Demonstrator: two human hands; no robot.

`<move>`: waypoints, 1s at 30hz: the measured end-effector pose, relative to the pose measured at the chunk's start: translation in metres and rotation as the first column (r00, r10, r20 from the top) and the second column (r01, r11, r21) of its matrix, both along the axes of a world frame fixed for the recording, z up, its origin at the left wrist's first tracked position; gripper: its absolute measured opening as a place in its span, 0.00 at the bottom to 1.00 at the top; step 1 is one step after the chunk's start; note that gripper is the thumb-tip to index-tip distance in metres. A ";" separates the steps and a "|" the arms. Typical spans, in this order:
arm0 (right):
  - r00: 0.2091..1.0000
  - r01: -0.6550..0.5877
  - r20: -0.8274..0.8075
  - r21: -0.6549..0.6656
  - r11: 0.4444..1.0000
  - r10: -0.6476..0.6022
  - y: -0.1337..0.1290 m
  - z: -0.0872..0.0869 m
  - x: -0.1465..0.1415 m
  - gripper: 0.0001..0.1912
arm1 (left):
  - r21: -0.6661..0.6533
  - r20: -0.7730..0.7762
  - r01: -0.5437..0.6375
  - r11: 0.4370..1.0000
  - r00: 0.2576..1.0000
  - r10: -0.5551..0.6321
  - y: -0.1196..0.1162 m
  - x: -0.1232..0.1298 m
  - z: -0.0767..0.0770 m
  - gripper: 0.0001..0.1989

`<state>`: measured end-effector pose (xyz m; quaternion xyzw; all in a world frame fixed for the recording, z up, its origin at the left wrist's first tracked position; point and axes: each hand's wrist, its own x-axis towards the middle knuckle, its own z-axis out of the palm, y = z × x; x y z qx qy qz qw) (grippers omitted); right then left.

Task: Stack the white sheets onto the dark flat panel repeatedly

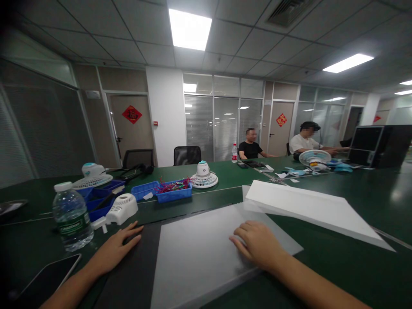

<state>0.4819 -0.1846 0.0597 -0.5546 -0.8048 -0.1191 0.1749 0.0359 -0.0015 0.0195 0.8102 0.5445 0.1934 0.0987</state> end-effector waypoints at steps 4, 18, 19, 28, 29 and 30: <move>0.998 0.051 0.029 -0.143 0.988 -0.047 0.006 -0.001 0.010 0.25 | -0.008 0.023 0.010 1.000 1.000 -0.010 -0.002 0.000 0.002 0.31; 0.966 -0.193 -0.202 -0.167 0.967 0.158 -0.003 -0.006 -0.010 0.22 | -0.039 0.087 0.053 0.998 0.995 -0.049 0.010 -0.011 -0.011 0.34; 0.967 -0.196 -0.198 -0.181 0.964 0.160 -0.002 -0.005 -0.009 0.21 | -0.043 0.093 0.050 0.998 0.995 -0.046 0.010 -0.011 -0.011 0.33; 0.975 0.222 -0.013 -0.052 0.974 -0.223 0.038 -0.024 0.101 0.26 | -0.032 0.130 0.085 0.996 0.988 -0.080 0.008 -0.010 -0.010 0.28; 0.933 0.359 0.022 -0.058 0.932 -0.358 0.042 -0.029 0.124 0.29 | -0.030 0.124 0.096 0.995 0.988 -0.092 0.008 -0.010 -0.010 0.28; 0.868 0.496 0.045 -0.078 0.865 -0.494 0.044 -0.034 0.145 0.32 | -0.029 0.116 0.110 0.994 0.988 -0.106 0.008 -0.010 -0.010 0.28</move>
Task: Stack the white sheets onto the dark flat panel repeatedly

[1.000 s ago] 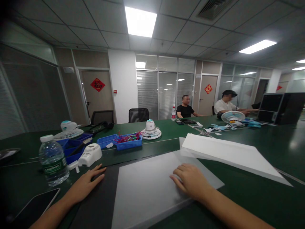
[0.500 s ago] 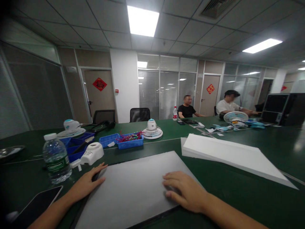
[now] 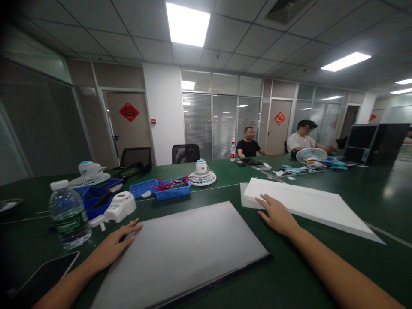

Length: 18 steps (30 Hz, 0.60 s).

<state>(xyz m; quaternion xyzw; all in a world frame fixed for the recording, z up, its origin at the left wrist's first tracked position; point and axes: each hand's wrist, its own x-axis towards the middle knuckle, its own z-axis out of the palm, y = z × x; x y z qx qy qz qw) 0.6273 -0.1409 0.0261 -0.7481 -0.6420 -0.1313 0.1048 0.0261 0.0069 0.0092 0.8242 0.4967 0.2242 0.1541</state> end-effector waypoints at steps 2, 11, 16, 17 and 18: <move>0.981 0.193 -0.015 -0.031 0.981 -0.193 0.000 -0.008 0.033 0.38 | 0.004 -0.023 0.025 1.000 0.999 -0.025 0.000 -0.001 0.000 0.28; 0.972 0.230 -0.024 -0.079 0.970 -0.233 -0.003 -0.008 0.031 0.26 | 0.018 -0.131 0.058 0.998 0.990 -0.055 0.003 -0.003 -0.002 0.26; 0.984 0.180 -0.014 0.005 0.984 -0.180 -0.009 0.011 -0.007 0.29 | 0.020 -0.147 0.060 0.998 0.988 -0.056 0.001 -0.001 0.001 0.25; 0.989 0.147 -0.008 0.022 0.989 -0.147 -0.011 0.014 -0.017 0.29 | 0.021 -0.143 0.058 0.998 0.988 -0.054 0.000 -0.001 0.002 0.25; 0.995 0.104 0.000 0.032 0.994 -0.105 -0.013 0.017 -0.029 0.29 | 0.023 -0.138 0.055 0.998 0.989 -0.052 -0.001 -0.001 0.003 0.25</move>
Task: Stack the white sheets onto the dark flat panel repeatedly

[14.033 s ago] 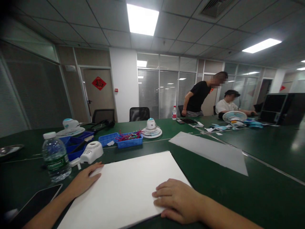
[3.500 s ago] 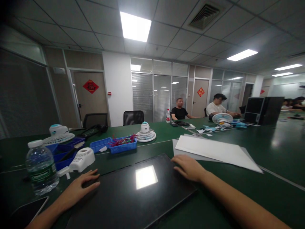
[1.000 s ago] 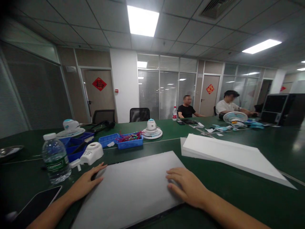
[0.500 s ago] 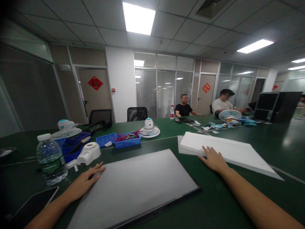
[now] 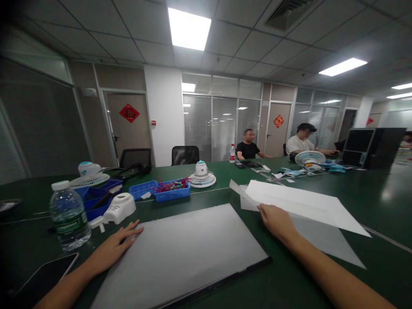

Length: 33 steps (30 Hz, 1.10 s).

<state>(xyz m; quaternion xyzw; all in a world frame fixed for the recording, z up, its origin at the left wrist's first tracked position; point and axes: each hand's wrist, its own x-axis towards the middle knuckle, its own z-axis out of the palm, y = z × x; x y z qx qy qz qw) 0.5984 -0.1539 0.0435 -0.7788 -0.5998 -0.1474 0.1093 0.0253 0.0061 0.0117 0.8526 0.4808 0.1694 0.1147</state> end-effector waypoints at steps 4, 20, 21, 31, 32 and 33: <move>0.928 -0.371 0.033 0.005 0.929 0.371 -0.012 0.009 -0.059 0.25 | 0.015 0.040 -0.009 1.000 0.999 0.008 -0.004 0.000 0.003 0.24; 0.887 -0.459 -0.056 0.013 0.888 0.459 -0.023 0.010 -0.111 0.23 | 0.004 0.075 -0.052 0.999 0.996 0.051 -0.007 0.008 0.004 0.29; 0.897 -0.439 -0.052 -0.011 0.898 0.438 -0.021 0.010 -0.106 0.23 | -0.005 0.070 -0.056 0.998 0.996 0.056 -0.006 0.009 0.004 0.30; 0.767 -0.642 -0.077 -0.075 0.763 0.638 -0.037 0.018 -0.138 0.21 | -0.032 0.070 -0.074 0.997 0.995 0.077 -0.008 0.009 0.004 0.37; 0.747 -0.665 -0.079 -0.081 0.742 0.661 -0.039 0.019 -0.141 0.21 | -0.031 0.066 -0.080 0.996 0.994 0.082 -0.007 0.008 0.003 0.37; 0.730 -0.683 -0.083 -0.087 0.725 0.678 -0.040 0.019 -0.143 0.21 | -0.028 0.064 -0.084 0.996 0.994 0.086 -0.006 0.007 0.001 0.38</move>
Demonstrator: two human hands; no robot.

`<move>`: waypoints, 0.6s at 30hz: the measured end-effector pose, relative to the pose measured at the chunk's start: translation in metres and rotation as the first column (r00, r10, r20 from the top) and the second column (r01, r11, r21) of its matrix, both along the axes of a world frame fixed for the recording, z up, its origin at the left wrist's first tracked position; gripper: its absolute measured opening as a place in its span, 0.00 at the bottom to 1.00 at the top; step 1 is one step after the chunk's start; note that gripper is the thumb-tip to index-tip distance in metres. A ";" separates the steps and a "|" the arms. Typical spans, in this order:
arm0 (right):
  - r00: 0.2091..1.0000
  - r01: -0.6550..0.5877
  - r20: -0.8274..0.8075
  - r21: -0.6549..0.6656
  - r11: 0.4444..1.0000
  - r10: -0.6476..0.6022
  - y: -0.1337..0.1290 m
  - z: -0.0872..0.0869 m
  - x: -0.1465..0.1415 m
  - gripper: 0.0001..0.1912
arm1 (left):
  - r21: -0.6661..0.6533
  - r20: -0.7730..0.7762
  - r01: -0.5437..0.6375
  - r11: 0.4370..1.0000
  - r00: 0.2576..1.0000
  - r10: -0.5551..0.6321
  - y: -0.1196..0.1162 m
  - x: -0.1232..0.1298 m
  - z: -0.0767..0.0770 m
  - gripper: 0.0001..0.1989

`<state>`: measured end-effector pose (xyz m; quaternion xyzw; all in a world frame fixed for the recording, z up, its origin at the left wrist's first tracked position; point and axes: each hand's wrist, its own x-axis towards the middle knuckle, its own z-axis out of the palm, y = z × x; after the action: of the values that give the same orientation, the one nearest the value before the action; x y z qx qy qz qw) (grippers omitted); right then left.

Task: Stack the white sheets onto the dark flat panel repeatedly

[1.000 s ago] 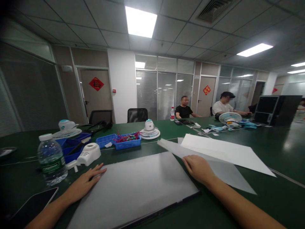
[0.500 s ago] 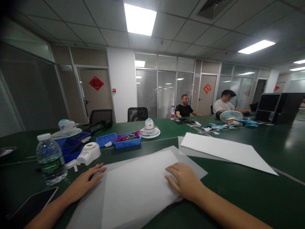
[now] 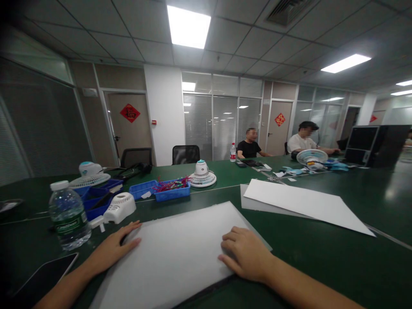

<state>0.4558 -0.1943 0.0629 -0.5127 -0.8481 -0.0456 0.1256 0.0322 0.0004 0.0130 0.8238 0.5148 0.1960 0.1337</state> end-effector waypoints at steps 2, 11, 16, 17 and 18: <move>0.999 -0.036 0.003 -0.013 0.999 0.036 -0.002 0.001 -0.001 0.21 | 0.010 0.008 -0.010 1.000 1.000 0.010 0.004 -0.003 -0.004 0.38; 0.989 -0.135 0.066 -0.003 0.991 0.135 -0.002 -0.008 -0.001 0.39 | 0.029 0.077 -0.026 0.999 0.997 0.023 0.012 -0.005 -0.009 0.34; 0.994 -0.106 0.039 -0.021 0.994 0.106 0.002 -0.012 0.003 0.41 | 0.045 0.113 -0.043 0.998 0.993 0.038 0.012 -0.003 -0.006 0.32; 0.994 -0.101 0.029 -0.025 0.995 0.102 0.002 -0.013 0.004 0.42 | 0.045 0.109 -0.043 0.998 0.993 0.038 0.011 -0.002 -0.006 0.32; 0.995 -0.097 0.019 -0.026 0.995 0.097 0.003 -0.013 0.004 0.42 | 0.044 0.101 -0.041 0.998 0.994 0.036 0.011 -0.002 -0.006 0.32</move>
<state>0.4603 -0.1913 0.0501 -0.4721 -0.8736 -0.0337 0.1127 0.0302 0.0115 0.0075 0.8058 0.5185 0.2513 0.1368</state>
